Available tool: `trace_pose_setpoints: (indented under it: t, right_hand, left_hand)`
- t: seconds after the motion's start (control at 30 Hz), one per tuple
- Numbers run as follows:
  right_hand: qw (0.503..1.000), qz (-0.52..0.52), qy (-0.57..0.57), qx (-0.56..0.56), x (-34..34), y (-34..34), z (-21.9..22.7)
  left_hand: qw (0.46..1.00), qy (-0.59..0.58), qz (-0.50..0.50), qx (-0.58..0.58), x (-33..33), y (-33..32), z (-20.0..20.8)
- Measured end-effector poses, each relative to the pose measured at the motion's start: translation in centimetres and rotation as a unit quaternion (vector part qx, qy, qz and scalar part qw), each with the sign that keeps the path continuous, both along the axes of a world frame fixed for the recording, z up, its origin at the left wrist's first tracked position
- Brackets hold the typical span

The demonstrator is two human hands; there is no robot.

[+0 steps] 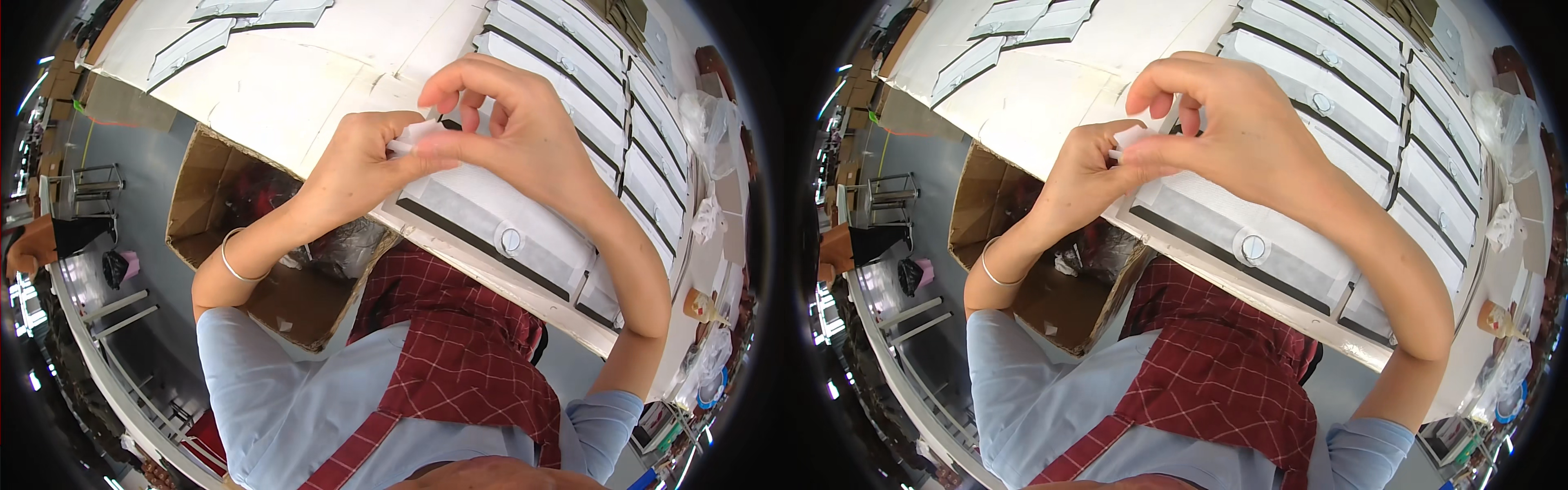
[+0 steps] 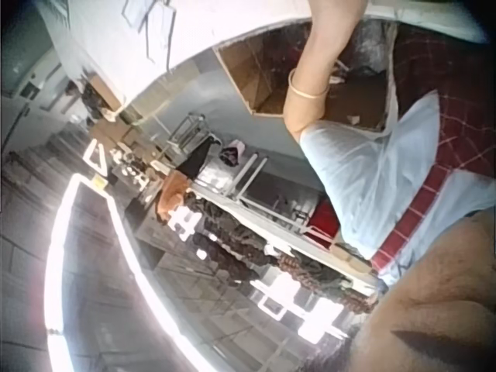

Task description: The person assembles white face masks by hand on a white workbench. They pick up small white pieces and attach them to the edges of the mask bodies, pressing them into place. The process is repeated for multiple masks arranged in rows on the table.

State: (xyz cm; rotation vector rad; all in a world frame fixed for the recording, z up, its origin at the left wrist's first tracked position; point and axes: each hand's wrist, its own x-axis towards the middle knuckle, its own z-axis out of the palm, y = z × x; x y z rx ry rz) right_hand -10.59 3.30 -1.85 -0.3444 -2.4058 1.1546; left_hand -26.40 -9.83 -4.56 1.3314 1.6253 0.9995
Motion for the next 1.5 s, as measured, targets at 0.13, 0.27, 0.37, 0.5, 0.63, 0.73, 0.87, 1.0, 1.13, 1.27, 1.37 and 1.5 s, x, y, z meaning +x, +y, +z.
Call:
trace_pose_setpoints:
  t: [0.13,0.27,0.37,0.5,0.63,0.73,0.87,1.0,1.13,1.27,1.37,1.5]
  right_hand:
    - [0.995,-0.006,-0.046,-0.086,-0.2,0.6,0.4]
    - [0.976,-0.015,-0.044,-0.214,-0.1,1.4,-0.6]
    - [0.965,-0.038,-0.054,-0.253,-0.1,1.2,-0.3]
    - [0.961,-0.073,-0.097,-0.247,0.4,1.8,-0.1]
    - [0.959,-0.119,-0.135,-0.220,2.1,3.1,-0.4]
    - [0.949,-0.107,-0.156,-0.252,3.1,4.1,-0.8]
    - [0.945,-0.083,-0.133,-0.286,1.8,3.4,-0.9]
    - [0.984,-0.109,-0.094,-0.103,0.9,4.0,-3.5]
    - [0.981,-0.145,-0.121,-0.053,0.4,3.8,-3.4]
    - [0.979,-0.153,-0.125,-0.044,0.3,3.8,-3.4]
    - [0.978,-0.158,-0.135,-0.034,0.2,3.6,-3.3]
    - [0.978,-0.157,-0.134,-0.006,0.2,3.7,-3.6]
  left_hand:
    - [0.999,-0.024,-0.005,0.042,0.1,0.1,-0.7]
    - [0.993,-0.114,-0.024,-0.014,-0.6,0.4,-0.1]
    - [0.991,-0.126,-0.018,-0.027,-0.8,0.5,-0.5]
    - [0.989,-0.141,0.022,-0.028,-0.7,0.5,-0.6]
    - [0.992,-0.107,0.065,-0.026,-1.8,0.1,-0.9]
    - [0.995,-0.043,0.078,0.037,-3.2,-0.3,-1.3]
    - [0.995,0.038,0.071,0.066,-3.4,0.0,-1.5]
    - [0.982,0.161,0.043,0.093,-2.6,0.4,-1.5]
    - [0.941,0.281,-0.024,0.189,-2.6,0.7,-2.1]
    - [0.895,0.344,-0.056,0.278,-2.4,1.5,-2.9]
    - [0.870,0.421,-0.091,0.240,-2.2,1.7,-2.1]
    - [0.848,0.458,-0.128,0.232,-1.9,2.4,-1.6]
